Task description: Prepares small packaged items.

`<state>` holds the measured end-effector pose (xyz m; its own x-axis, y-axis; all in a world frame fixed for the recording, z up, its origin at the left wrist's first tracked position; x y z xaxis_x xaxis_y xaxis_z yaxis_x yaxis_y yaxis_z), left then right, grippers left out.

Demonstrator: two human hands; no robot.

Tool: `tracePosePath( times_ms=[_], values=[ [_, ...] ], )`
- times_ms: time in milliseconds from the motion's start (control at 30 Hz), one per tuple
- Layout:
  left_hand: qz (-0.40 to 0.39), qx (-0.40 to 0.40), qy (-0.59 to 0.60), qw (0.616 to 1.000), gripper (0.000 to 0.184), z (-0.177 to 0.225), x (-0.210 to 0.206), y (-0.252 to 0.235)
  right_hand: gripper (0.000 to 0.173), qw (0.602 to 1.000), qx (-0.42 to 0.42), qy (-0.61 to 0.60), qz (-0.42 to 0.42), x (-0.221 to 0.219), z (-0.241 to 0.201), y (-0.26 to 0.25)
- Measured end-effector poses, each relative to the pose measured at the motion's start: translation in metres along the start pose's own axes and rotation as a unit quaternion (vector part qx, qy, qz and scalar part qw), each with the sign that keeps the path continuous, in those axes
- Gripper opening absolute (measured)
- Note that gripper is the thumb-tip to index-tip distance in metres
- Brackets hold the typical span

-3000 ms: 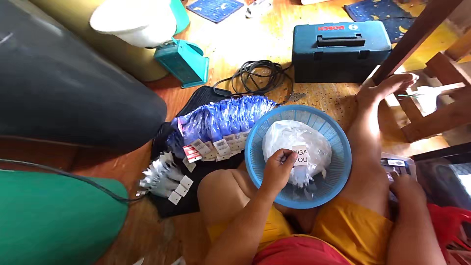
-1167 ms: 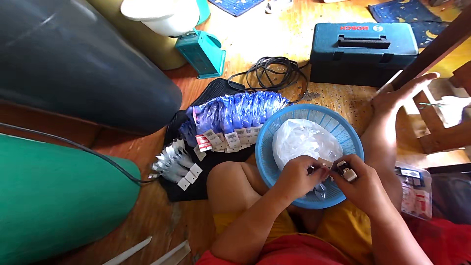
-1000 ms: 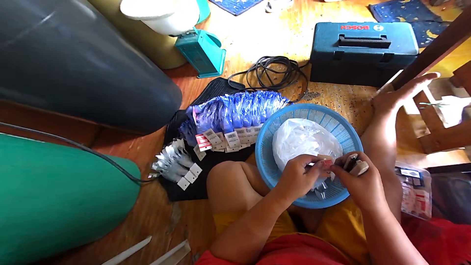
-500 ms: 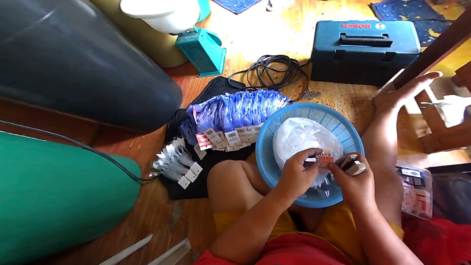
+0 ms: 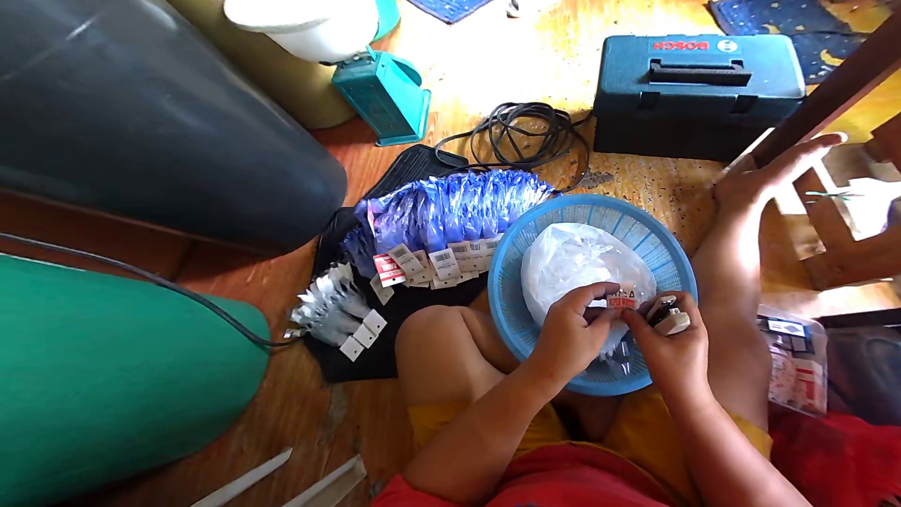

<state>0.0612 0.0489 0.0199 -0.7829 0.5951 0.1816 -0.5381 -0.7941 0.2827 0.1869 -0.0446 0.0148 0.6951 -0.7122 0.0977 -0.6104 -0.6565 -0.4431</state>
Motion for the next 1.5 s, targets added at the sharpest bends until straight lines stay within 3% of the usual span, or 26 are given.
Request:
tracePosePath(
  times_ms=[267,500,833,1000,1100,1233,1367,1500],
  values=[
    [0.0,0.004,-0.008,1.0,0.029,-0.002,0.0,-0.001,0.032,1.0,-0.013,0.014,-0.005,0.0,0.003,0.0],
    [-0.013,0.018,0.006,1.0,0.028,-0.005,0.003,-0.003,0.037,0.992,-0.116,-0.043,-0.019,0.002,0.022,0.002],
    [-0.032,0.029,0.015,0.999,0.028,-0.007,0.001,-0.003,0.036,0.988,-0.143,-0.057,-0.032,0.004,0.025,0.002],
    [-0.033,-0.017,0.031,0.999,0.044,-0.008,-0.001,-0.002,0.036,0.979,-0.166,-0.119,-0.006,0.001,0.027,0.003],
    [-0.038,0.003,-0.021,0.999,0.027,-0.013,-0.002,-0.007,0.034,0.974,-0.171,-0.15,-0.012,-0.003,0.025,0.004],
    [-0.026,0.032,-0.001,0.999,0.02,-0.023,0.003,-0.014,0.048,0.958,-0.237,-0.137,-0.09,-0.009,0.035,0.008],
    [-0.02,0.062,0.006,0.998,0.018,-0.03,0.009,-0.017,0.027,0.938,-0.301,-0.109,-0.133,-0.009,0.051,0.014],
    [-0.017,0.076,-0.007,0.997,0.018,-0.033,0.01,-0.02,0.018,0.937,-0.28,-0.133,-0.16,-0.012,0.048,0.012]
  ],
)
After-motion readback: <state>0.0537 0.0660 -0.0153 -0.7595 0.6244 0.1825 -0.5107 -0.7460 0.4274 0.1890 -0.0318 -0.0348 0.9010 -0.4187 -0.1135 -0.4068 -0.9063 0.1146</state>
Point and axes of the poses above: each hand's wrist, its own y-axis away from the middle knuckle, its own x-axis out of the back of the hand, z = x × y, the point moved 9 cm from there along -y, towards the middle knuckle, and after that the axes turned 15 degrees about x, right-handed, at the moved point
